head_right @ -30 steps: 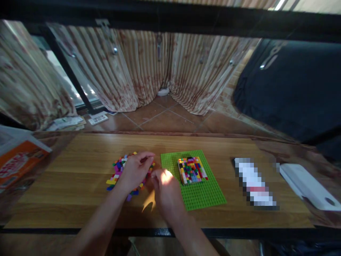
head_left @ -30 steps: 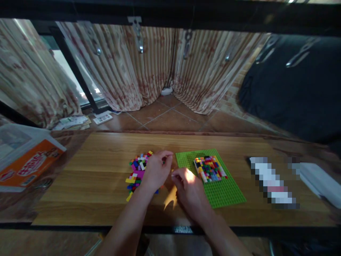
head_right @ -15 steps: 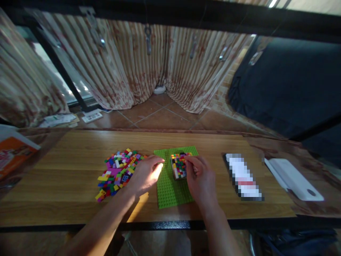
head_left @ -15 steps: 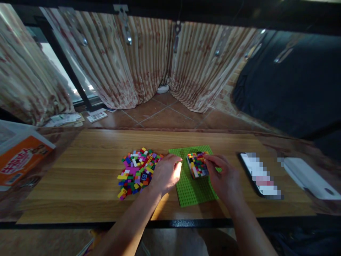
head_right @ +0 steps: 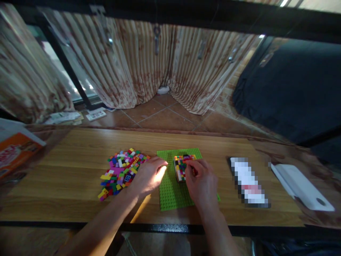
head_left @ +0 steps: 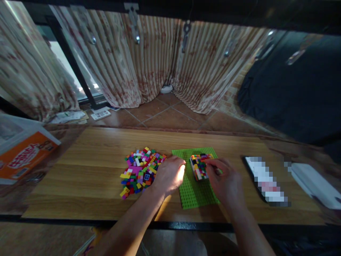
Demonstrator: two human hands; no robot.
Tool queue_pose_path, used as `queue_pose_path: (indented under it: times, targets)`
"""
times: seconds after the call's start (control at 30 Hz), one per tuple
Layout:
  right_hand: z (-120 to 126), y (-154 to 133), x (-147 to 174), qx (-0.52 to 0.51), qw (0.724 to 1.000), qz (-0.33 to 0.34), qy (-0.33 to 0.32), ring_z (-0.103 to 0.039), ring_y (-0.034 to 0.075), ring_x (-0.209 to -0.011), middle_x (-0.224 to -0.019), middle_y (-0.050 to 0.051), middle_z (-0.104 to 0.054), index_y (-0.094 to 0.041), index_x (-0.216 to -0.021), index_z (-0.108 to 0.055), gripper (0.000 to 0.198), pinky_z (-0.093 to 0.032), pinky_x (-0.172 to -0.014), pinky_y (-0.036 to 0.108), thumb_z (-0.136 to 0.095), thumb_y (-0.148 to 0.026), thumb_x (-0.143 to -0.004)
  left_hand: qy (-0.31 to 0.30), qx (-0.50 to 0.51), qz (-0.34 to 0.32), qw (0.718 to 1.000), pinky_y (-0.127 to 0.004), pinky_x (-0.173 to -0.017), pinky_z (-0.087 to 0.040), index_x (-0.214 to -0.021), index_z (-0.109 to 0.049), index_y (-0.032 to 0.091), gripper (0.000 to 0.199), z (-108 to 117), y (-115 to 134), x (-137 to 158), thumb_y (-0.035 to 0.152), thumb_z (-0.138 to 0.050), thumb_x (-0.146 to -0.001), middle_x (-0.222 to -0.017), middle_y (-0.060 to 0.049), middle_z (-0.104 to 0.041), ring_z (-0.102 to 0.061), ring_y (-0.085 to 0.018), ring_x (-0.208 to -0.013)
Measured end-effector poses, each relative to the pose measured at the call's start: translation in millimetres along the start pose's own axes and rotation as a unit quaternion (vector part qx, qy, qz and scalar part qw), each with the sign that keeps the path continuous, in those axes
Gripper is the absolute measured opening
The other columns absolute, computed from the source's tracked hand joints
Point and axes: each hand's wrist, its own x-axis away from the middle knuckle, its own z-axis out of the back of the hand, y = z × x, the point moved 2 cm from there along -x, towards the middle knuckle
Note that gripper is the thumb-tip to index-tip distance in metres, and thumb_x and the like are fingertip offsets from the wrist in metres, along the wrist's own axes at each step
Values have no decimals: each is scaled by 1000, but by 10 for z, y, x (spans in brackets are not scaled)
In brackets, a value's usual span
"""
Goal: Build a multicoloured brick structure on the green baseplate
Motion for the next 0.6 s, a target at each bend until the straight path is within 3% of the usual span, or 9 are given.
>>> queue_pose_path:
  times: [0.6]
  targets:
    - [-21, -46, -9, 49, 998, 43, 23, -60, 21, -78, -81, 6, -68, -18, -80, -71, 17, -48, -73, 36, -54, -18, -81, -25, -27, 2, 999, -28, -80, -52, -93, -68, 17, 22, 9, 17, 24, 18, -46, -91, -97, -5, -70, -65, -17, -92]
